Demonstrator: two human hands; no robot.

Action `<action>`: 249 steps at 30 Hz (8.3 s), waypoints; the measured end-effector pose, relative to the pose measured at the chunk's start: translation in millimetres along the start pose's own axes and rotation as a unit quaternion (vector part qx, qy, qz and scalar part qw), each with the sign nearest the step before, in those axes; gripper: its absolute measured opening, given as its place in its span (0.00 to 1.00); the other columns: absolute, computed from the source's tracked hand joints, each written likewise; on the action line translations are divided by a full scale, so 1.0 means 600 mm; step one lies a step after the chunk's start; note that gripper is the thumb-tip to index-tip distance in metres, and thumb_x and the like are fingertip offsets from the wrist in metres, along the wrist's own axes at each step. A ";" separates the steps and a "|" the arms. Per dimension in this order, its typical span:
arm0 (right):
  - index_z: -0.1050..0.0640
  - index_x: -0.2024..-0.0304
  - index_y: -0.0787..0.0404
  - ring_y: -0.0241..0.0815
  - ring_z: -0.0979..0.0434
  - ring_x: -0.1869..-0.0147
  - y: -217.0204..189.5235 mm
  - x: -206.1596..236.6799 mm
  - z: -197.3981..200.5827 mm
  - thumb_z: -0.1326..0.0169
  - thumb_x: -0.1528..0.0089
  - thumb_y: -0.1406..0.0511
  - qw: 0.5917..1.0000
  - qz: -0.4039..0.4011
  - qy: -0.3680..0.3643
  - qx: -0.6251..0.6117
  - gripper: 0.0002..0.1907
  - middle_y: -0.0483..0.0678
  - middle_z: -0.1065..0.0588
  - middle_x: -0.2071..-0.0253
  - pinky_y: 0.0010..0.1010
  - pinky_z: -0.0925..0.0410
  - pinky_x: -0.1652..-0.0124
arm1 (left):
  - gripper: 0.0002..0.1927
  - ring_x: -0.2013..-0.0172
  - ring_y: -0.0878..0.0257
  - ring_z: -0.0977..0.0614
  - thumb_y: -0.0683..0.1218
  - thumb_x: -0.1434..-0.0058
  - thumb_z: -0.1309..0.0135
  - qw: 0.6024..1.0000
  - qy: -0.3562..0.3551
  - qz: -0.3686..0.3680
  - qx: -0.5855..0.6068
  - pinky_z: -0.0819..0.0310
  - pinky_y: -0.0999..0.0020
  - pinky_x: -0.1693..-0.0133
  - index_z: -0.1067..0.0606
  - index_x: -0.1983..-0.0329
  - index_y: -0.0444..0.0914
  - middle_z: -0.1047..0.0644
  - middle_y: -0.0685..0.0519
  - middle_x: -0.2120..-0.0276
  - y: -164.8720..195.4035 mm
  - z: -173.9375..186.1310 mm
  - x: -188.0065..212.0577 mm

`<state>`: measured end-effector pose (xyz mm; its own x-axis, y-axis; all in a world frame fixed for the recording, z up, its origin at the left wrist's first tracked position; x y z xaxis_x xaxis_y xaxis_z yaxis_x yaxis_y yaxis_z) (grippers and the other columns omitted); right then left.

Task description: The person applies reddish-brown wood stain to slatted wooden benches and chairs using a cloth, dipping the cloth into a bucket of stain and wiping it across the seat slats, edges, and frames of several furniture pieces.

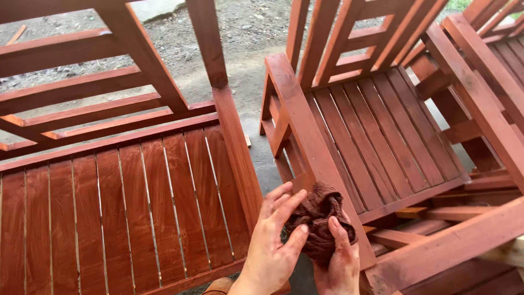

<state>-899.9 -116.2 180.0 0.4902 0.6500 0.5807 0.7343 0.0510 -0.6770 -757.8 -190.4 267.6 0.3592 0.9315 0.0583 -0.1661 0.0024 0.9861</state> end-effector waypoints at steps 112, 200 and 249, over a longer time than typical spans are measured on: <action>0.23 0.58 0.61 0.28 0.25 0.65 0.150 -0.554 -0.488 0.38 0.39 0.59 0.946 0.213 -0.150 0.190 0.14 0.40 0.23 0.67 0.22 0.28 0.64 | 0.33 0.46 0.59 0.26 0.44 0.46 0.36 0.893 0.267 0.263 -0.250 0.28 0.57 0.44 0.29 0.36 0.49 0.29 0.50 0.48 -0.217 0.309 -0.180; 0.15 0.59 0.49 0.50 0.23 0.51 0.096 -0.125 -0.594 0.31 0.48 0.60 0.392 0.644 -0.292 0.588 0.15 0.43 0.21 0.52 0.40 0.26 0.53 | 0.24 0.46 0.54 0.25 0.37 0.52 0.46 0.889 0.368 0.273 -0.005 0.31 0.60 0.43 0.19 0.51 0.46 0.29 0.50 0.51 -0.267 0.286 0.077; 0.33 0.50 0.60 0.39 0.29 0.50 0.271 0.138 0.253 0.35 0.40 0.58 0.874 0.390 0.093 0.275 0.24 0.48 0.30 0.52 0.28 0.31 0.48 | 0.21 0.57 0.58 0.25 0.38 0.50 0.45 0.971 0.136 0.152 -0.126 0.28 0.63 0.50 0.19 0.52 0.45 0.26 0.50 0.57 -0.243 0.156 0.342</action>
<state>-811.4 61.4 49.5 0.8463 0.5177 -0.1258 -0.1697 0.0380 -0.9848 -574.3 -33.9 150.4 0.0088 0.9647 0.2631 -0.4588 -0.2299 0.8583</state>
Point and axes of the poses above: each hand's wrist, its own x-axis away from the middle knuckle, its own z-axis out of the back of the hand, y = z × x, the point moved 10 cm from there along -x, towards the middle knuckle
